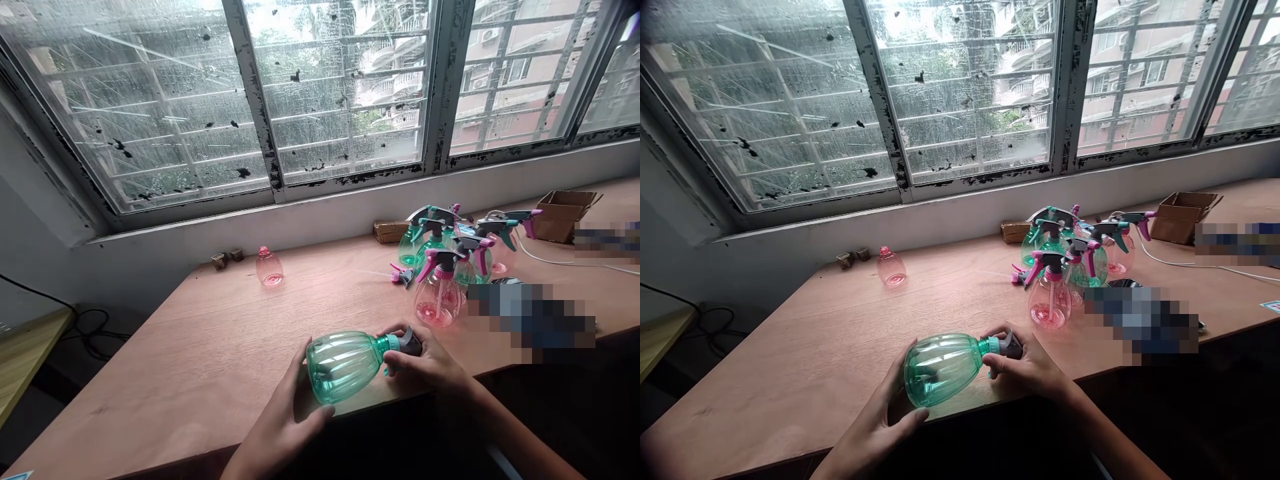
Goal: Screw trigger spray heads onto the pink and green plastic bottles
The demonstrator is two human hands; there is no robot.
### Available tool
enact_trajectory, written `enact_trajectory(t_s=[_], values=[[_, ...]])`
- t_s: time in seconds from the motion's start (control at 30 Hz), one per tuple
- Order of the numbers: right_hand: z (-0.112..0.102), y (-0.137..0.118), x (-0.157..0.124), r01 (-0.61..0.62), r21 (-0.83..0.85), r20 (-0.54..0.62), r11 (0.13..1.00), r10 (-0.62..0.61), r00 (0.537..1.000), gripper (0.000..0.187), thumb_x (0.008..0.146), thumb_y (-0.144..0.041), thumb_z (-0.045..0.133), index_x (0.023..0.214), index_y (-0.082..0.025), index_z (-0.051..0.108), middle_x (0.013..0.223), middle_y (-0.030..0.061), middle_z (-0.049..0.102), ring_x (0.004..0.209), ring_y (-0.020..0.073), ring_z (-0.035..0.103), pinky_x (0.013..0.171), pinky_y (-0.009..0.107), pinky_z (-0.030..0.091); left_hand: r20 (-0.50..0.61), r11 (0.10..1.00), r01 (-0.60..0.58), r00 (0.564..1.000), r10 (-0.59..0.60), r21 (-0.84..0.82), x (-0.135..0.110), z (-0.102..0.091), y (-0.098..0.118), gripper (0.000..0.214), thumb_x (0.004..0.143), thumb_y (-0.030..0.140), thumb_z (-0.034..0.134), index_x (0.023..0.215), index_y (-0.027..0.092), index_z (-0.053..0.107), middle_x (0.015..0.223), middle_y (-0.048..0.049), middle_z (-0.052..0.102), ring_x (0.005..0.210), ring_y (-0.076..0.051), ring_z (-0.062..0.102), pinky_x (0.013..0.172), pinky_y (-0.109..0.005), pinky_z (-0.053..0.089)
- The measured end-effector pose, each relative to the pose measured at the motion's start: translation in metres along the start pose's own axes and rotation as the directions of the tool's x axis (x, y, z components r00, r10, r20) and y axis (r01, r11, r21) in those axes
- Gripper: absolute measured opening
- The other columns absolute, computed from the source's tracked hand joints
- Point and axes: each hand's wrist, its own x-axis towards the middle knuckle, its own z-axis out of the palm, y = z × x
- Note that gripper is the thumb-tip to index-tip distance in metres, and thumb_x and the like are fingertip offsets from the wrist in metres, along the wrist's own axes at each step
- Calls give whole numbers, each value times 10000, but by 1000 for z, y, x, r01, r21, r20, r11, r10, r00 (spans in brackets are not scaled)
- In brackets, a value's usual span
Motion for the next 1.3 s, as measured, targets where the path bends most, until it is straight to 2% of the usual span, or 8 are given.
enact_trajectory(t_s=[0.13,0.23,0.43,0.77,1.0,1.13,1.3], values=[[1,1,0,-15,-30,12,999,16,1000,370,787,-394,821,1024,-170,648,721,-3,692,605,162,694,610,264,572,-27,998,25,999,-26,-60,1,-1,0,793,900,397,678,1555,350,233,1627,-62,320,1473,-340,315,1222,-526,257],[1,1,0,-25,-33,14,999,26,1000,377,792,-411,813,1030,-170,648,717,-2,690,611,167,694,621,276,579,-60,997,51,997,-55,-59,2,0,1,767,902,394,677,1548,351,265,1632,-57,309,1478,-342,300,1221,-524,253],[1,-3,-2,-38,-51,24,998,39,999,403,786,-437,810,1038,-168,647,733,8,692,614,181,706,618,290,583,-29,992,54,998,-58,-117,3,1,5,850,918,316,665,1562,414,119,1620,-28,326,1465,-292,343,1220,-502,256],[2,-4,-2,-52,-21,28,998,53,998,404,784,-413,816,1056,-166,649,682,-4,696,601,162,692,619,269,565,-4,997,43,999,-44,-62,2,1,8,841,936,316,632,1564,397,78,1630,-42,302,1482,-303,305,1228,-510,216],[2,-7,-2,-61,-15,32,998,61,998,408,768,-423,825,1034,-166,653,673,-6,696,597,172,698,611,273,565,-42,998,38,998,-40,-55,2,1,4,886,889,360,695,1571,362,130,1636,-55,297,1490,-330,281,1230,-508,218],[2,-8,-1,-67,-16,26,998,67,997,409,763,-430,827,1028,-168,657,666,-5,701,589,174,698,596,268,556,-72,998,61,996,-61,-8,3,1,1,861,871,343,720,1566,332,213,1649,-55,269,1512,-331,220,1243,-512,178],[3,-9,-1,-47,-40,17,998,48,999,406,761,-434,825,1023,-167,667,667,3,708,590,179,697,577,265,547,-93,999,19,996,-16,34,5,3,0,819,858,318,735,1544,340,288,1637,-45,303,1516,-334,205,1249,-526,146]])
